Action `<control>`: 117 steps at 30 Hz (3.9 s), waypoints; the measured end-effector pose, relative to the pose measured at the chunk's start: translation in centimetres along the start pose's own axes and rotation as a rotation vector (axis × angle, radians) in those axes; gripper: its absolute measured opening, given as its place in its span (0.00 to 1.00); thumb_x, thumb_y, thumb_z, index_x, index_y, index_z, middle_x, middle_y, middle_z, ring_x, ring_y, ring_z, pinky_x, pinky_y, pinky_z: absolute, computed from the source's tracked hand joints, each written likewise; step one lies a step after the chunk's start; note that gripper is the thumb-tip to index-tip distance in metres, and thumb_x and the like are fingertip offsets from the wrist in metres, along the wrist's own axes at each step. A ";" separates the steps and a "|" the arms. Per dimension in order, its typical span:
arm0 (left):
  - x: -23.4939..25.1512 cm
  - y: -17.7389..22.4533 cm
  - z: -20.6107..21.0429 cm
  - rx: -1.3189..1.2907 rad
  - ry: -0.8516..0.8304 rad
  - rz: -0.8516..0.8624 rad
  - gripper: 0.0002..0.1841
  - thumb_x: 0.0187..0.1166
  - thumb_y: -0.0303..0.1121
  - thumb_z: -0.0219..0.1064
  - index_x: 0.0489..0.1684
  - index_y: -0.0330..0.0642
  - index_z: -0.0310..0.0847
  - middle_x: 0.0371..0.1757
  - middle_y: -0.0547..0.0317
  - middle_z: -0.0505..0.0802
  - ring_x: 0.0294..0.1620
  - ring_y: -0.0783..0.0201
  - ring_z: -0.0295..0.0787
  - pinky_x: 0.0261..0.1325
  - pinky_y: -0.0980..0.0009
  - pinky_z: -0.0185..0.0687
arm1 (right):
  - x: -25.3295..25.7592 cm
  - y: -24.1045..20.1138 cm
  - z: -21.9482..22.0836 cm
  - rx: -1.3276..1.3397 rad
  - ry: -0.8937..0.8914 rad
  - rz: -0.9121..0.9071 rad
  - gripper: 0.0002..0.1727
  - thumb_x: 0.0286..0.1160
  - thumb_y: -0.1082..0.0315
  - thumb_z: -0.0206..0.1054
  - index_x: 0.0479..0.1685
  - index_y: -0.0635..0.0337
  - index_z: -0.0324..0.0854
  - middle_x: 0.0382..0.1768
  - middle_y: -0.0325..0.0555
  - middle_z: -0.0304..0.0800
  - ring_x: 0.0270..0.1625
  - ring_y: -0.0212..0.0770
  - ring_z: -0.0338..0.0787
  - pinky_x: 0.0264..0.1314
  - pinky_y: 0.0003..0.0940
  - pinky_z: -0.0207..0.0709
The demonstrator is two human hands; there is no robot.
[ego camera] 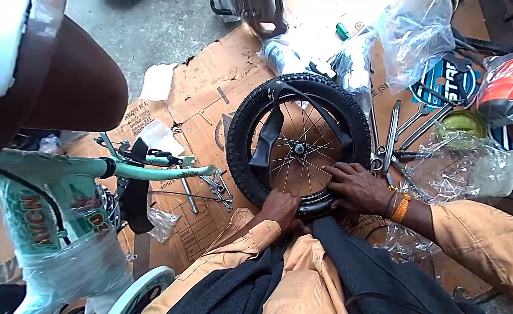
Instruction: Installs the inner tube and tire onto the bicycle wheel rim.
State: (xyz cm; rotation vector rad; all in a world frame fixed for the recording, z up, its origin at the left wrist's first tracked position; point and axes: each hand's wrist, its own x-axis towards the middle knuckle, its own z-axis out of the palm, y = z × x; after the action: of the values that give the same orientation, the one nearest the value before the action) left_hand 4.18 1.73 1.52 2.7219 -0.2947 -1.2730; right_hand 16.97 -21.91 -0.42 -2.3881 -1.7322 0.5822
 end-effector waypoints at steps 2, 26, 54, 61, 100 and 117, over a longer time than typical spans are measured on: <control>-0.1 0.1 0.6 -0.025 0.047 0.033 0.21 0.72 0.55 0.72 0.51 0.51 0.88 0.46 0.59 0.95 0.51 0.56 0.91 0.64 0.48 0.78 | 0.4 0.4 0.0 -0.001 0.011 0.000 0.27 0.77 0.32 0.60 0.47 0.44 0.91 0.75 0.43 0.81 0.82 0.51 0.73 0.76 0.56 0.71; 0.3 0.6 0.0 0.001 -0.066 -0.012 0.17 0.72 0.51 0.71 0.47 0.51 0.88 0.41 0.59 0.95 0.49 0.56 0.93 0.61 0.53 0.82 | 3.5 3.1 -1.6 -0.088 -0.092 0.059 0.11 0.81 0.66 0.62 0.38 0.61 0.88 0.58 0.52 0.88 0.71 0.53 0.83 0.66 0.48 0.77; -0.6 0.9 -2.1 0.013 -0.060 0.026 0.21 0.72 0.58 0.66 0.40 0.49 0.87 0.35 0.56 0.93 0.42 0.51 0.92 0.43 0.46 0.84 | 2.1 -7.6 2.2 0.205 -0.085 0.191 0.17 0.62 0.48 0.74 0.51 0.38 0.90 0.40 0.33 0.91 0.48 0.39 0.87 0.59 0.50 0.69; 0.0 1.4 -1.4 -0.016 -0.168 -0.068 0.20 0.70 0.56 0.69 0.42 0.49 0.88 0.41 0.53 0.94 0.47 0.49 0.92 0.47 0.44 0.84 | 3.6 -8.7 1.0 0.225 -0.336 0.291 0.13 0.67 0.51 0.71 0.49 0.38 0.91 0.39 0.37 0.93 0.45 0.43 0.89 0.54 0.53 0.72; -0.4 2.0 -1.1 -0.040 -0.128 -0.030 0.17 0.79 0.50 0.62 0.50 0.49 0.88 0.44 0.51 0.95 0.50 0.47 0.93 0.52 0.44 0.83 | 3.1 -8.3 2.3 0.117 -0.330 0.226 0.14 0.73 0.49 0.67 0.45 0.46 0.89 0.34 0.42 0.91 0.42 0.46 0.91 0.51 0.53 0.76; -0.1 1.9 1.4 0.034 0.014 -0.023 0.16 0.73 0.45 0.70 0.51 0.46 0.86 0.45 0.55 0.95 0.52 0.53 0.92 0.63 0.51 0.79 | 3.7 -8.9 1.6 0.060 -0.410 0.262 0.18 0.64 0.46 0.70 0.40 0.50 0.85 0.32 0.42 0.89 0.41 0.45 0.90 0.56 0.53 0.72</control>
State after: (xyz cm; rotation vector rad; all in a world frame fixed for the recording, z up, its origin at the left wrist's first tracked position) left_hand 2.80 -0.14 1.03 2.7692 -0.2876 -1.2656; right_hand 9.49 -15.68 0.16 -2.6076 -1.5049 1.2167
